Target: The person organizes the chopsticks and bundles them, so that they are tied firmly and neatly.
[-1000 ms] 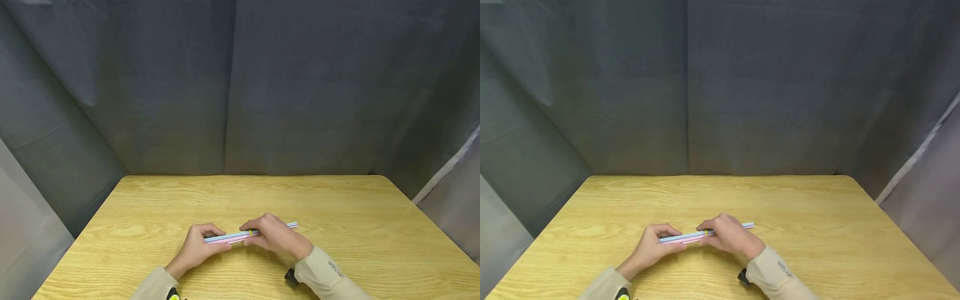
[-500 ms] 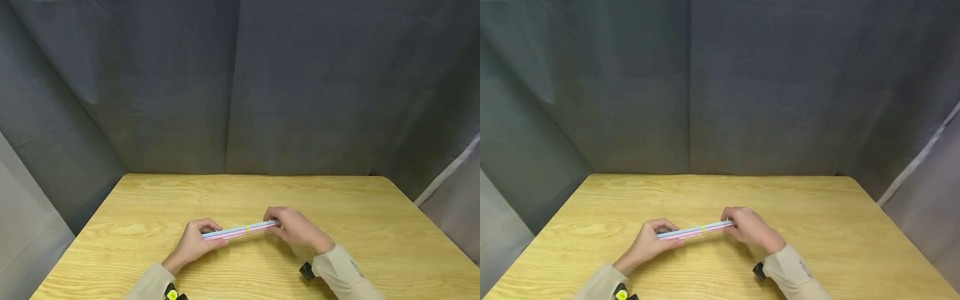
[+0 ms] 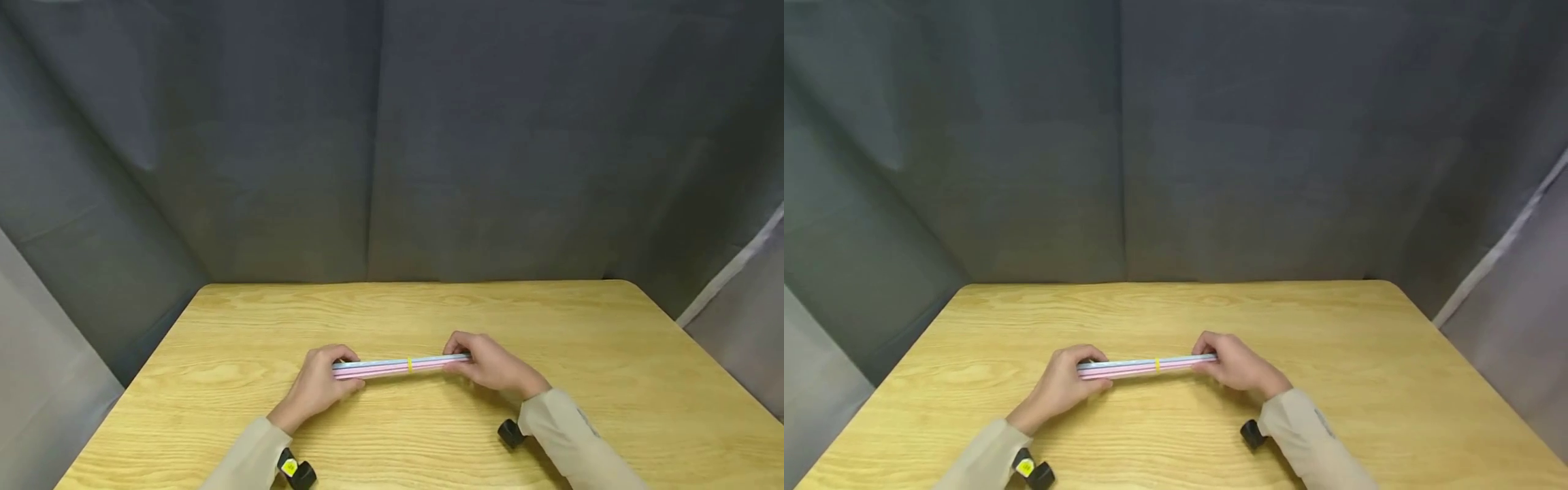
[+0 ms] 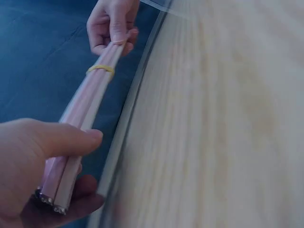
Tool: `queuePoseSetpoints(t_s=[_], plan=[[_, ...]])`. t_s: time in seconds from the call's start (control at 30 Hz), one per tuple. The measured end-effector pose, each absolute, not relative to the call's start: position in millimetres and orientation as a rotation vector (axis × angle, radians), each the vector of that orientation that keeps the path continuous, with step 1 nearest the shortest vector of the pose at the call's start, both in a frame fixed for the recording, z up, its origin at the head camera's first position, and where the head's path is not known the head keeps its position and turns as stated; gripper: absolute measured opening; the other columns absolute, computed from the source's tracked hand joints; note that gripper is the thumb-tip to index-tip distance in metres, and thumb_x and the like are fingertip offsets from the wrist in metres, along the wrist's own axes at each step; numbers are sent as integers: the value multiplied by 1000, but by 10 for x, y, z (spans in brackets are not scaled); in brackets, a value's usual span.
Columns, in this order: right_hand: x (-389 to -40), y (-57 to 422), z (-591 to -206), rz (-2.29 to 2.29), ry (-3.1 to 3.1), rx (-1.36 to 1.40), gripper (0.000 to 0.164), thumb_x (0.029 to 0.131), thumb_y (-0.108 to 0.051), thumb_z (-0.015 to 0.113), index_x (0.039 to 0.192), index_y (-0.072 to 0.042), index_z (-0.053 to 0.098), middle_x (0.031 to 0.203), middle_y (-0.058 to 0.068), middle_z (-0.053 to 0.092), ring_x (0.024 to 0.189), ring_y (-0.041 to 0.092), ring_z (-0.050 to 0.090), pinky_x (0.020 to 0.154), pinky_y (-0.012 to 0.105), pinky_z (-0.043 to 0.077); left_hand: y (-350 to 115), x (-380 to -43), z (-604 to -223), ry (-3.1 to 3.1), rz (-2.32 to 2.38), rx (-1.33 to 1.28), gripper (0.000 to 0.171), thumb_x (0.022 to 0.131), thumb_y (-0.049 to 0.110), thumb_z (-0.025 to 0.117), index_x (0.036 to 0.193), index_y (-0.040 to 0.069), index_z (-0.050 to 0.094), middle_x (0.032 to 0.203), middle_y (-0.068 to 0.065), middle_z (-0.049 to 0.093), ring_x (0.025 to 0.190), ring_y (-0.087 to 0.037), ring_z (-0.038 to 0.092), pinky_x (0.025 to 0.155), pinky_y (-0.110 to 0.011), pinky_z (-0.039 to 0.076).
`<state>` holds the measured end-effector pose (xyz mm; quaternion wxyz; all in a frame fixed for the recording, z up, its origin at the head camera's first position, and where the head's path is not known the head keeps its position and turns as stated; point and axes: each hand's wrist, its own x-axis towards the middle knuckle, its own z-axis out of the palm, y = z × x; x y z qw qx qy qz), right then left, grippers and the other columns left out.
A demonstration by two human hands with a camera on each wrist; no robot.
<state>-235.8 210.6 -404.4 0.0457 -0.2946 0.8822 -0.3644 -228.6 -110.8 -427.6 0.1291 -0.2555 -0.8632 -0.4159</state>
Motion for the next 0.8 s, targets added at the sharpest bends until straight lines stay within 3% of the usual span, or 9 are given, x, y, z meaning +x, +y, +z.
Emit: queuePoseSetpoints(t_s=[0.13,0.4,0.8], plan=[[-2433,2094,-4121,-1160,2675,-869,10,92,-19,66,95,-10,64,81,5,65,56,3,47,50,21,44,-1149,-2336,-4320,-2575,-1180,-726,26,65,14,89,86,14,73,85,3,70,78,-8,61,70,-23,50],[-2547,2096,-4226,-1159,2687,-905,8,88,-15,70,92,-8,69,86,1,69,73,5,57,67,22,50,-1187,-2358,-4372,-2671,-1213,-686,27,67,19,89,88,13,75,85,2,67,78,-10,56,69,-23,47],[-2591,2161,-4326,-1244,2713,-778,13,91,-17,67,96,-6,68,86,3,65,73,8,53,66,21,47,-1247,-2428,-4383,-2694,-1307,-809,30,72,18,86,96,8,70,90,-1,69,83,-13,60,76,-26,49]])
